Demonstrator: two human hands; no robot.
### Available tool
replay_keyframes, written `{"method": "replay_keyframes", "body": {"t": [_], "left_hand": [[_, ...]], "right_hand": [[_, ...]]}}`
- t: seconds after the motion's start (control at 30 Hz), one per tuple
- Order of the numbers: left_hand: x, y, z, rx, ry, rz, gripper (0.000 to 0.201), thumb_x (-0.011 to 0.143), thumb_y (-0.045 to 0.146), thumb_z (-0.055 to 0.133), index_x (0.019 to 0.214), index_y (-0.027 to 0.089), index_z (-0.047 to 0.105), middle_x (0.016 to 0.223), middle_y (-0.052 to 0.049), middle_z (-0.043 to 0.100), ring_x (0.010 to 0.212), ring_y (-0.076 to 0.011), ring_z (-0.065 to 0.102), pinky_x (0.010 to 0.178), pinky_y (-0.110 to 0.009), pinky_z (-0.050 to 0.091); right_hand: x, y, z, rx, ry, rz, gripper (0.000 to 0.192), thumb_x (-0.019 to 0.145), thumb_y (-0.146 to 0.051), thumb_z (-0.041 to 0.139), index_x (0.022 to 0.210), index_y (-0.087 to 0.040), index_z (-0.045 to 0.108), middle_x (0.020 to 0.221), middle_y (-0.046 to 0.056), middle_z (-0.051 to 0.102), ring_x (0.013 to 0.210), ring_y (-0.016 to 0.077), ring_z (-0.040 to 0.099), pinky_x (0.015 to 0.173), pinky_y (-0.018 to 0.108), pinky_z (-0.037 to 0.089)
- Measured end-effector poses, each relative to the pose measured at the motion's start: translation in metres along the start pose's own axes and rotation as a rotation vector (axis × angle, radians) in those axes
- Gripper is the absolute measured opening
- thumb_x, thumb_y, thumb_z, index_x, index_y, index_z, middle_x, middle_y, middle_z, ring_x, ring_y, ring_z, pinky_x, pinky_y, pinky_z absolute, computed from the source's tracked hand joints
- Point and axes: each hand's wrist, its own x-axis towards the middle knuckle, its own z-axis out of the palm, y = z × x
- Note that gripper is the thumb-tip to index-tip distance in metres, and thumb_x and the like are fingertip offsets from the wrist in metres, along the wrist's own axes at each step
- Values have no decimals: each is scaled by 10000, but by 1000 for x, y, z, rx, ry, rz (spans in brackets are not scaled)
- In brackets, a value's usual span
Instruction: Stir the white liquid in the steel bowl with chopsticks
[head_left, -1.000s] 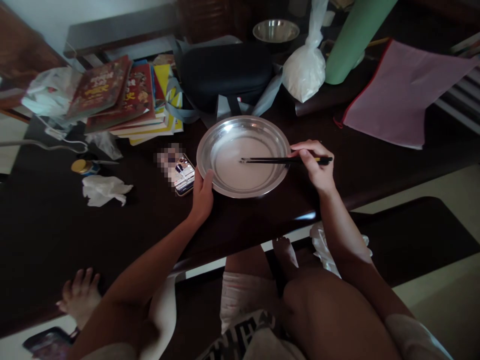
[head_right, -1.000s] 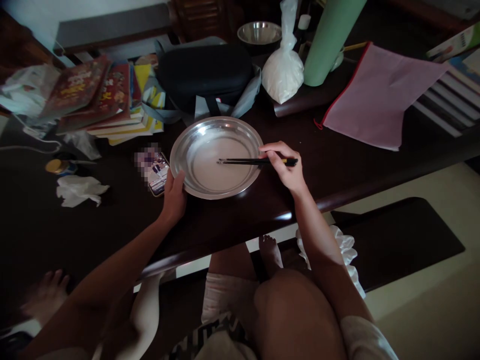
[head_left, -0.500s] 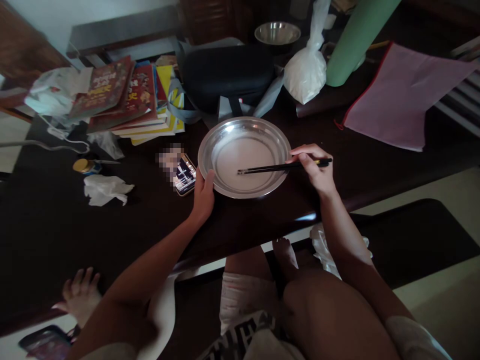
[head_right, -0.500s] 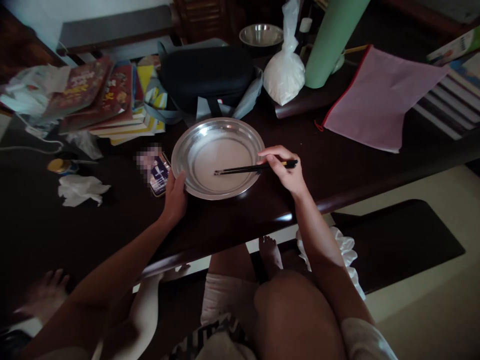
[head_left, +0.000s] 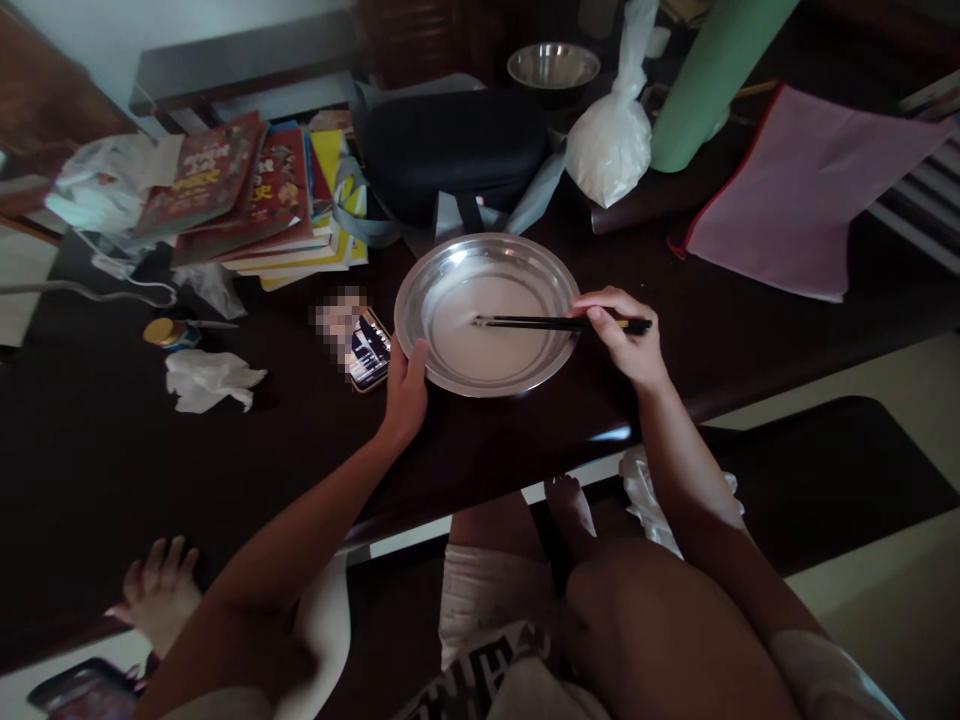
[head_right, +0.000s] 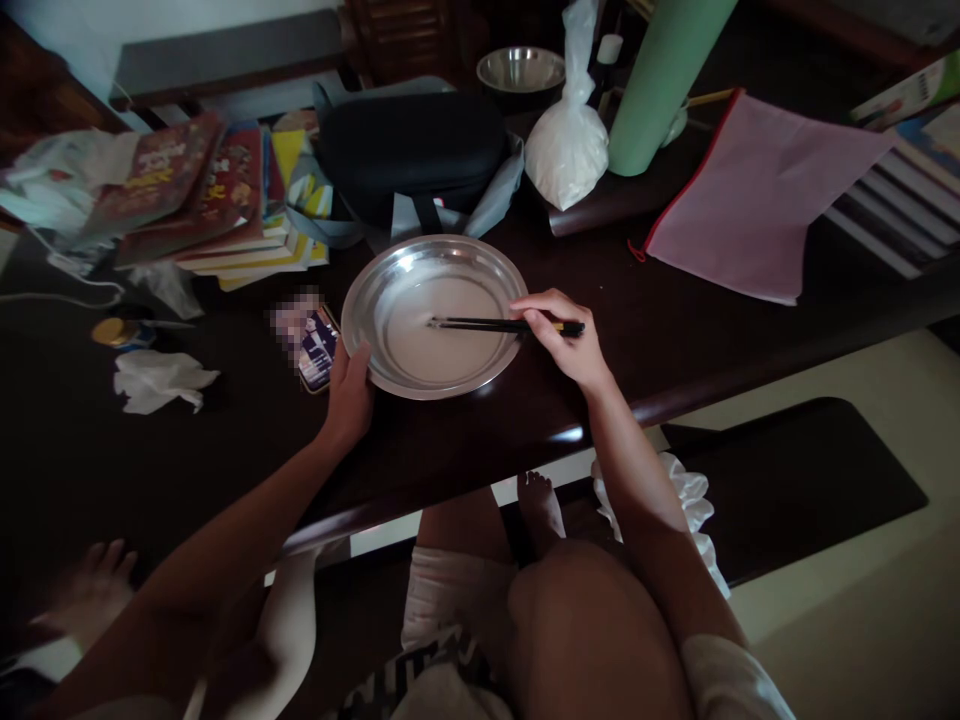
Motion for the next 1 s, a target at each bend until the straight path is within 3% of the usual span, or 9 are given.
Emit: {"method": "replay_keyframes", "body": {"t": [0.1,0.3,0.43,0.63,0.8,0.93,1.0], "left_hand": [[0,0,0,10,-3,1,461,876,600,516,1204,285,595,1253,-58,612,1272,-249,523,1161,-466,352],[0,1,0,8,-3,-8,455,886,581,512,1214,275,585,1225,-62,622,1294,-248,505,1176,-475,326],[0,2,0,7,-1,-17,484,868,606,524,1207,268,587,1268,-64,602,1268,-253,520,1161,-479,346],[1,1,0,0,-4,-1,464,874,605,516,1209,292,584,1249,-51,622,1285,-242,516,1168,-462,347],[0,1,0,50,-1,12,471,881,610,497,1214,288,580,1247,-60,618,1273,-250,524,1158,-471,357],[0,-1,0,57,-6,29,455,896,595,479,1223,294,574,1236,-57,622,1278,-244,521,1155,-461,362],[0,-2,-1,42,-7,30,455,894,595,484,1227,296,572,1228,-55,625,1279,-244,519,1157,-464,360]], "right_hand": [[-1,0,-1,22,85,71,222,901,-436,579,932,-273,727,803,-3,731,740,157,719,724,333,584],[0,0,0,5,-5,30,197,886,-423,604,951,-285,730,816,-3,737,788,165,718,757,341,580],[0,0,-1,34,95,47,210,904,-419,580,935,-271,726,791,-9,725,732,149,716,721,323,578],[0,-1,0,7,-17,48,206,888,-435,599,951,-288,729,832,-5,742,798,165,725,760,339,584],[-1,0,0,57,105,67,202,906,-419,579,940,-281,722,769,-15,723,711,147,717,691,312,577],[-1,0,0,49,12,55,209,886,-438,601,947,-274,716,799,-8,725,760,157,722,728,328,583],[0,1,0,10,25,35,220,887,-448,597,948,-274,716,820,-2,725,788,161,720,758,340,584]]}}
